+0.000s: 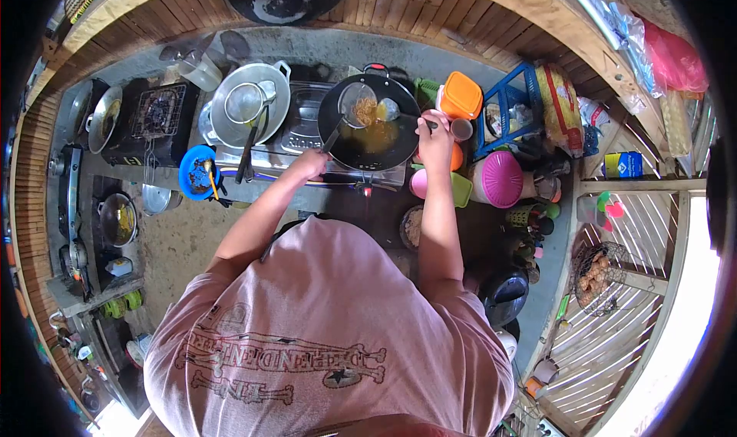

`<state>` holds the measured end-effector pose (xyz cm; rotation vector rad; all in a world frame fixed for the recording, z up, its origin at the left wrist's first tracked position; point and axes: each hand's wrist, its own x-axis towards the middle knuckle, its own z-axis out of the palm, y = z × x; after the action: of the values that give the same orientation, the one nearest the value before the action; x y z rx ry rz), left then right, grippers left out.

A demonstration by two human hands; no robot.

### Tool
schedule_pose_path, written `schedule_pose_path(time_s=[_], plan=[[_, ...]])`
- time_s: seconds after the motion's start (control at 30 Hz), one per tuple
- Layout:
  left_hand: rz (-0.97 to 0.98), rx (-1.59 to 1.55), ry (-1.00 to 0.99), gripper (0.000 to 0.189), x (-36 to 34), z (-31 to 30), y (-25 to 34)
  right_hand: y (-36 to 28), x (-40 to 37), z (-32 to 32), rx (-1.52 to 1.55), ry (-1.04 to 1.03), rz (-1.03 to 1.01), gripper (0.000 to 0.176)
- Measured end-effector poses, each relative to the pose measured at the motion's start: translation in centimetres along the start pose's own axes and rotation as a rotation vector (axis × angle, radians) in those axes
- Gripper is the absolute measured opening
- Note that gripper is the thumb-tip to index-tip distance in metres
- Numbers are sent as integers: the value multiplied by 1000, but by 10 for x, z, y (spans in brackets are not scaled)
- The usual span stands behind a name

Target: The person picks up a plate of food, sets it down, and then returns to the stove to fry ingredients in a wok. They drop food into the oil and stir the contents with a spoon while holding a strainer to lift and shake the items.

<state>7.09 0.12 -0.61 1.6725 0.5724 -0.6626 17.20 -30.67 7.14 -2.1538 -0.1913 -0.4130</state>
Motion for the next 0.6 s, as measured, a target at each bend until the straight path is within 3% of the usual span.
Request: schedule_pose_path(time_s=[0.07,0.13,0.2,0.43,0.5,0.6], plan=[[5,5,6,30,-2,-2,2,-5,-2,-1,281,16,97,21],[8,-16,9,29,-5,-1,5,-19,-4,-14,277,17,108,21],[5,3,15,29,-9,0,9,-34,-4,-28,24,43,30,22],[59,100,9,26,-9,-4,6,-34,-7,-32,-264,-38,80,23],[34,71,9,26,-6,-3,2,-37,-8,-27,-56,-74,208,25],[9,34,2,27,-8,-4,3,-32,-10,-19,108,11,166,25]])
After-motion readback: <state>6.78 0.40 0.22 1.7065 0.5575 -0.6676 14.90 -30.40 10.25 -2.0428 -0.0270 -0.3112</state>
